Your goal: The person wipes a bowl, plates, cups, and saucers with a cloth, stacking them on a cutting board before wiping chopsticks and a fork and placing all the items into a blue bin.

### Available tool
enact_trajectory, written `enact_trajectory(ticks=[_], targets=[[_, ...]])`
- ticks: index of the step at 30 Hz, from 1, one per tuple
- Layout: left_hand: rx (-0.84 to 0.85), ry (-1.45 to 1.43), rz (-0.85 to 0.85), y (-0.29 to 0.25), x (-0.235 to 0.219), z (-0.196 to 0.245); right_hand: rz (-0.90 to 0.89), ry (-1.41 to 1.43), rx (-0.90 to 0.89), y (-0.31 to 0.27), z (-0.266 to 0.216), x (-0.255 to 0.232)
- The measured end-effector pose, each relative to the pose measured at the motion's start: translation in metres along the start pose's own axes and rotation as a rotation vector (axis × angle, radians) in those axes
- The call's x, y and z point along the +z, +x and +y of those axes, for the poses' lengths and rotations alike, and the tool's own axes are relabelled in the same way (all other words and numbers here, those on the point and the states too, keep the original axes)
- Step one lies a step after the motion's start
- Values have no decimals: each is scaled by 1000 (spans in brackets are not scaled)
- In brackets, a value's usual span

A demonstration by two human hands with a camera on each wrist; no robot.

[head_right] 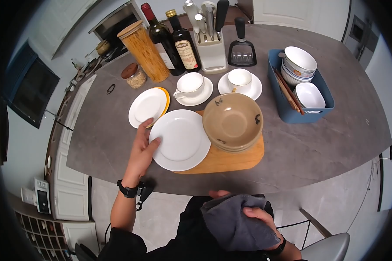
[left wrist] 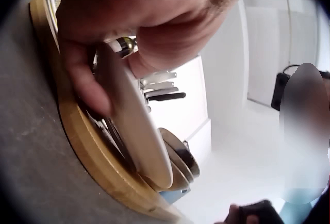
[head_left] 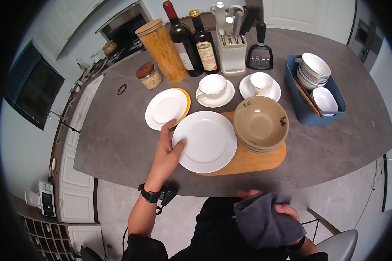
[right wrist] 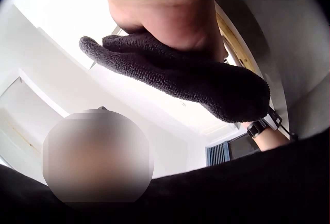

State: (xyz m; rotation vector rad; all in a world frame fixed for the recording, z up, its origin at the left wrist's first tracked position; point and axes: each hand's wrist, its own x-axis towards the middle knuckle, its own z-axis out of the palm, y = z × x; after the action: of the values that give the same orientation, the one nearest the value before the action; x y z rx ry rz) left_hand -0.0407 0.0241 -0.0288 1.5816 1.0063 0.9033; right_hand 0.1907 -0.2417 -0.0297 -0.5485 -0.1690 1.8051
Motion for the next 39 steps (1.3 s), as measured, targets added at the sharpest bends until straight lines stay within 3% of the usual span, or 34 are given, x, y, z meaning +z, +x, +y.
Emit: enact_trajectory(ticks=[1, 3, 6, 11, 13, 15, 18, 19, 21, 23, 25, 27, 29, 31, 33, 35, 37, 39], targets=[[-2, -1, -8, 2, -2, -5, 6, 4, -4, -1, 0, 2], [179, 355, 15, 5, -8, -12, 81, 71, -133, -2, -2, 11], [128, 510, 24, 0, -6, -2, -28, 108, -199, 4, -9, 12], [60, 756, 42, -16, 1, 32, -57, 134, -217, 20, -15, 25], [403, 990, 159, -31, 0, 36, -54, 109, -232, 30, -16, 36], [249, 542, 11, -55, 13, 49, -86, 92, -351, 43, -13, 50], [-35, -240, -395, -86, 36, 51, -180, 93, -406, 66, -4, 62], [-26, -239, -378, -88, 31, 48, -195, 87, -396, 70, -4, 62], [-172, -123, -525, -87, 22, 41, -189, -133, -349, 74, -6, 61], [-164, -186, -459, -86, 15, 49, -169, -158, -373, 76, -8, 56], [-298, -581, -248, -89, 13, 48, -143, -181, -387, 73, -5, 45], [-321, -683, -201, -91, 16, 53, -33, -163, -177, 71, 5, 30], [-476, -894, -277, -94, 19, 52, -80, -186, -143, 67, 22, 15], [-497, -872, -293, -97, 22, 53, -114, -203, -108, 62, 32, 7], [-564, -948, -422, -101, 25, 56, -178, -336, -76, 56, 36, 4], [-567, -995, -467, -105, 29, 62, -183, -330, -90, 51, 39, 1], [-566, -907, -510, -108, 34, 70, -320, -201, -241, 54, 43, -11], [-499, -804, -550, -103, 30, 61, -230, -209, -212, 48, 38, -22]])
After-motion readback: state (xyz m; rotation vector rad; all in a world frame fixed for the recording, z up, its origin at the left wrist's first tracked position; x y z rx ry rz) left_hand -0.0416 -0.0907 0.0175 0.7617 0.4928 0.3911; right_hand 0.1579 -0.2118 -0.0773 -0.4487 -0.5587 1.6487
